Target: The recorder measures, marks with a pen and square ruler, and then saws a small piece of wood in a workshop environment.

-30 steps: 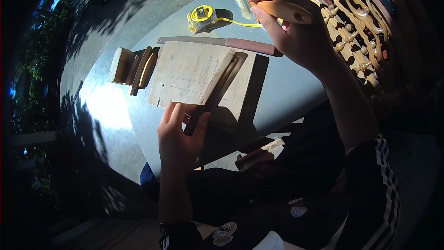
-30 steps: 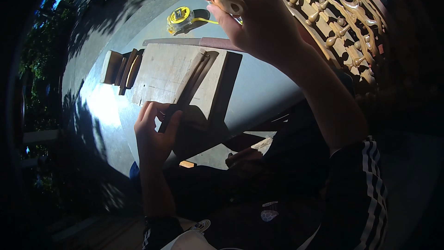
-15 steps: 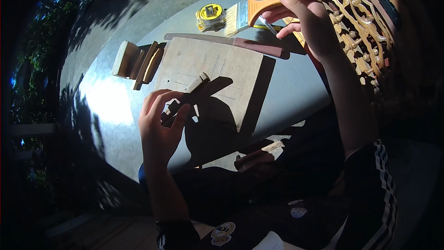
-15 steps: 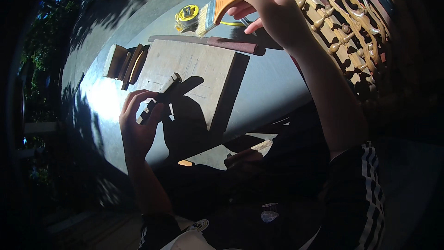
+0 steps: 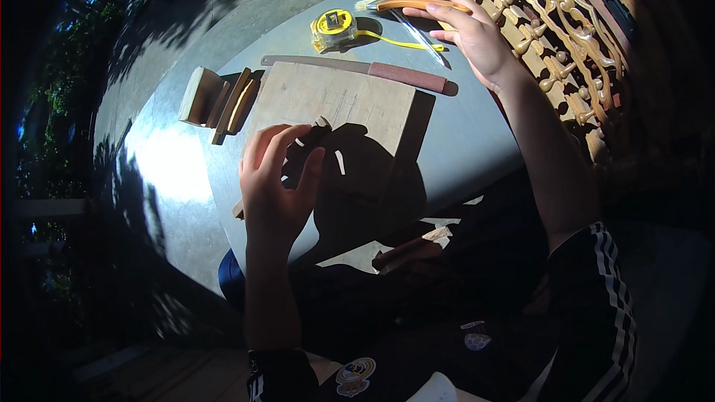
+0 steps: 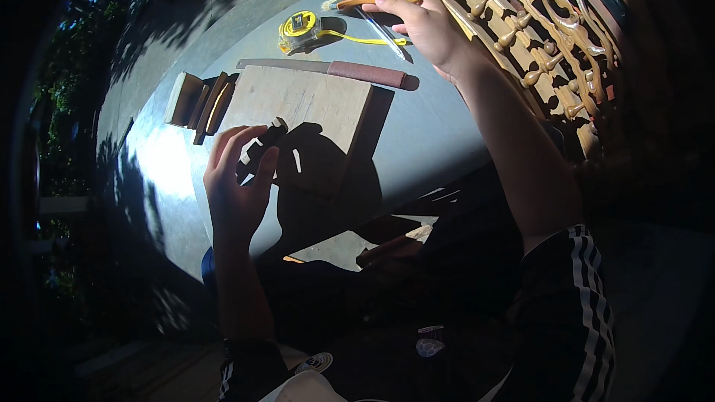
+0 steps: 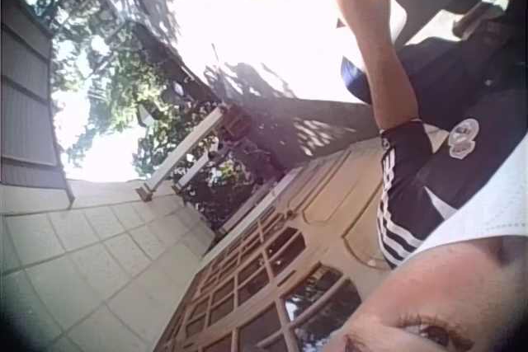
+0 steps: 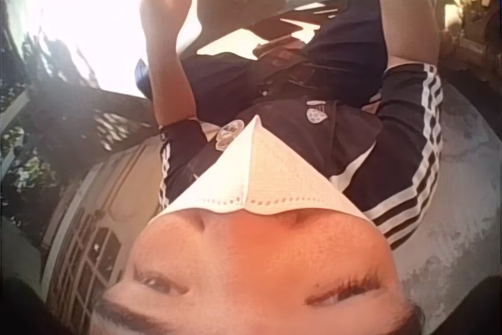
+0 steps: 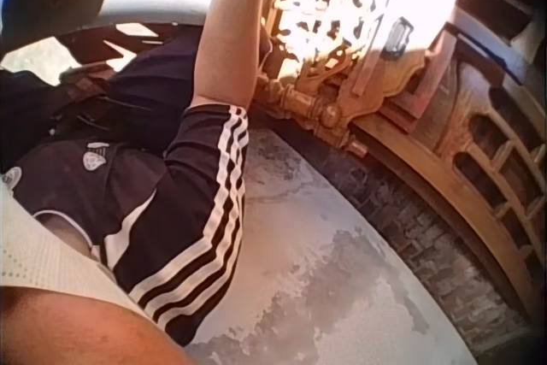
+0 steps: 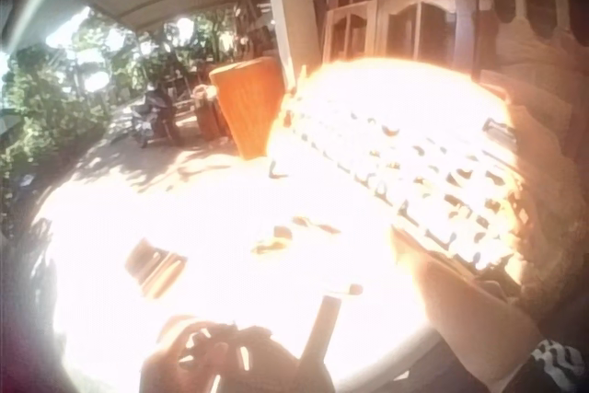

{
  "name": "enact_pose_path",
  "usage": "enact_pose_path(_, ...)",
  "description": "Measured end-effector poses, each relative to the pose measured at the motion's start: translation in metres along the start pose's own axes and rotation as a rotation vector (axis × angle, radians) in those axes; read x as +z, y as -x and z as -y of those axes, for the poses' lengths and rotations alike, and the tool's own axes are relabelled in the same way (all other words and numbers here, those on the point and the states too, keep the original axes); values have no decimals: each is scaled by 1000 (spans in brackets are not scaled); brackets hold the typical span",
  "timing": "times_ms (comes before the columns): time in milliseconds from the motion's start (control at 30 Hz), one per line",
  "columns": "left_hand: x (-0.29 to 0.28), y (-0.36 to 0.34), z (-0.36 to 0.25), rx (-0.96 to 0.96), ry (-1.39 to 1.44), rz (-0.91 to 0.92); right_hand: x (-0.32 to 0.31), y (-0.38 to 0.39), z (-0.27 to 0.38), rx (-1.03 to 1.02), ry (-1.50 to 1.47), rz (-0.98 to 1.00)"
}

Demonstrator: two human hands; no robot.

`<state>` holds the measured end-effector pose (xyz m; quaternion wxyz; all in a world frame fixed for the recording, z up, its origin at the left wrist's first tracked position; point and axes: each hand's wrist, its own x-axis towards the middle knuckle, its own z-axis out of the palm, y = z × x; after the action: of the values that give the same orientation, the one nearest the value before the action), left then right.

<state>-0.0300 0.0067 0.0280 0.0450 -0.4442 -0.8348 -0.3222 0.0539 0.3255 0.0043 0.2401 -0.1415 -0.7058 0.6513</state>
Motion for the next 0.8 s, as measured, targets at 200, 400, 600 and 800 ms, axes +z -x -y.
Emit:
enact_pose_path(200,14,-6,-9,0,-44,9,1,-6,-3,69,450,28)
enact_pose_path(400,22,-11,2,-48,-17,-3,6,9,-2,-43,746,7)
enact_pose_path(600,17,-6,4,-31,59,-17,12,24,8,-257,922,-8)
enact_pose_path(800,21,-3,5,0,15,-48,31,36,10,-458,927,154)
